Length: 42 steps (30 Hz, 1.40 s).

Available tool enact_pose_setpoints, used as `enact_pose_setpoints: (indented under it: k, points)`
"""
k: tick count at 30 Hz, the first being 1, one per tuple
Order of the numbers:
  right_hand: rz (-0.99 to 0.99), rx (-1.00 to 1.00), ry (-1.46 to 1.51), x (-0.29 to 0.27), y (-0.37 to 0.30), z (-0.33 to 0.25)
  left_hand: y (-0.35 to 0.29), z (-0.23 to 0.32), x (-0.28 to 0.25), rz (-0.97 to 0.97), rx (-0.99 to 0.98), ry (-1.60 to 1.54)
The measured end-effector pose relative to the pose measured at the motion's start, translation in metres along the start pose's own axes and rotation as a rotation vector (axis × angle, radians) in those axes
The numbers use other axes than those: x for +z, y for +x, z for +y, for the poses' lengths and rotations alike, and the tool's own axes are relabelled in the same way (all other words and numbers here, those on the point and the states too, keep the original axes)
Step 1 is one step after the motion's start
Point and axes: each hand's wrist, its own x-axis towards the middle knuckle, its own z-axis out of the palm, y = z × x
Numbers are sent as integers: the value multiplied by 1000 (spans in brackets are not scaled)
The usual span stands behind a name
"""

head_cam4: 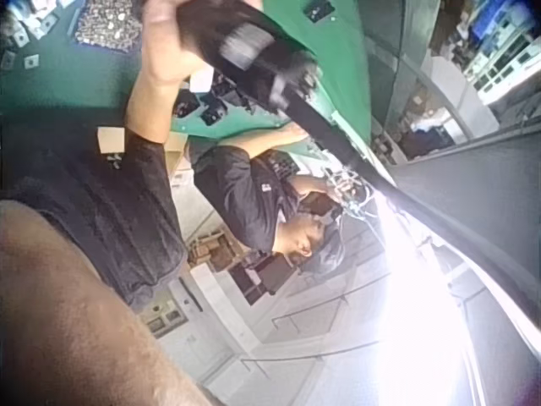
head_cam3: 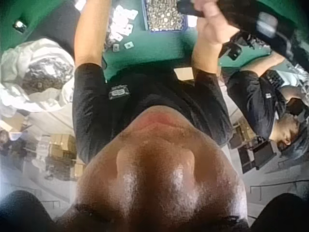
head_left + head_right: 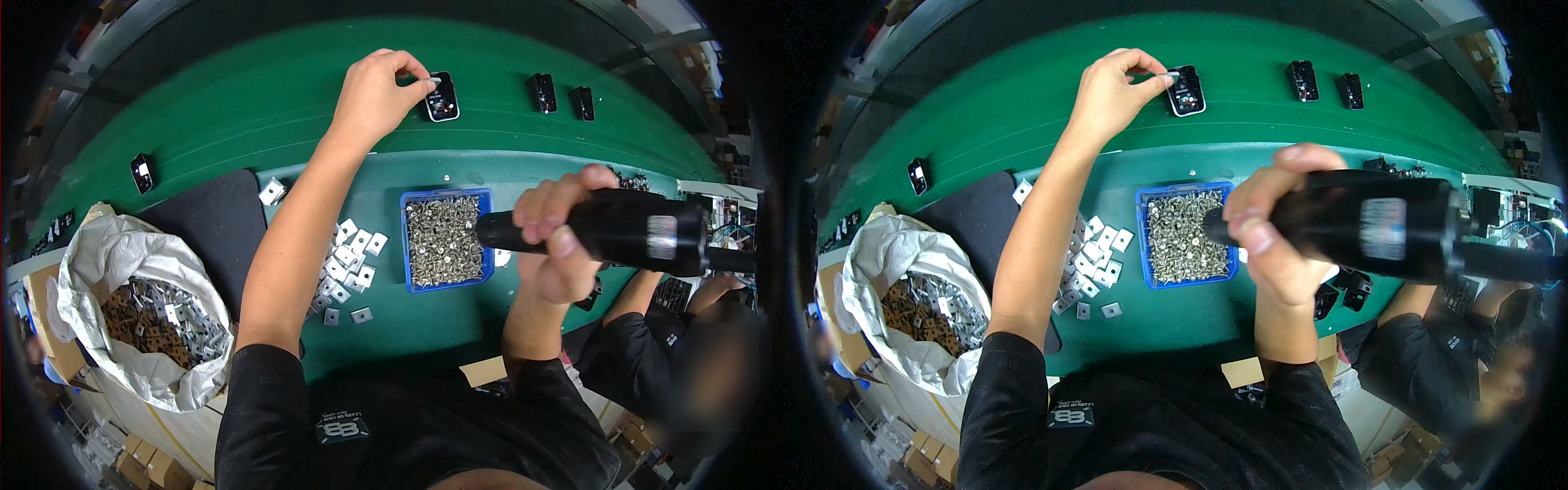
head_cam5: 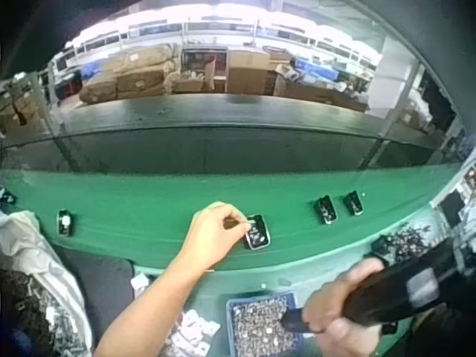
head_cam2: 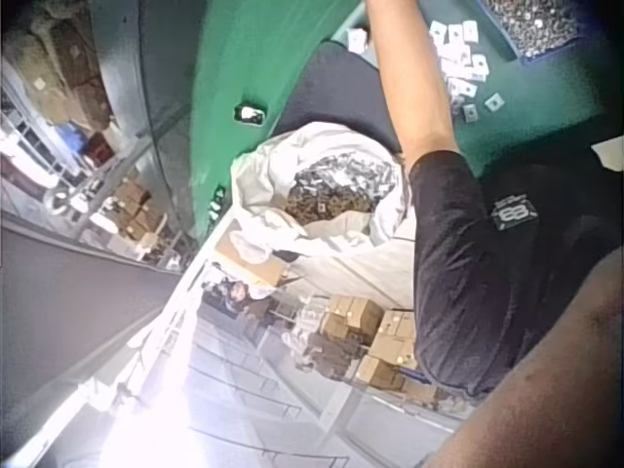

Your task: Assemble electronic components using an electric screwdriver.

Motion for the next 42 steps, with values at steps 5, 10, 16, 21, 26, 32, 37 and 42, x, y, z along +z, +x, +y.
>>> enact_pose_setpoints:
  k: [5,10,16,21,26,32,37,42]
  points:
    - [-24,101,-129,-2,-8,15,-5,-6,26,106,89,60]
    - [-19,128,-193,-7,-7,21,-6,-2,37,54,-23,172]
    - [-15,98,-187,-6,-7,16,7,-9,35,-69,-26,189]
    - [20,45,-38,-1,-7,8,-17,1,4,-66,-39,96]
    - [-41,-5,-42,-7,-10,-10,-84,32,-37,-57,-15,9]
    - [-116,59,-120,-11,-12,-10,-122,17,-51,-113,-45,156]
    - [-10,-6,-172,1,-16,-6,-129,1,-52,22,197,255]
    - [-294,-107,-250,-4,-15,-17,-129,3,-53,15,231,231]
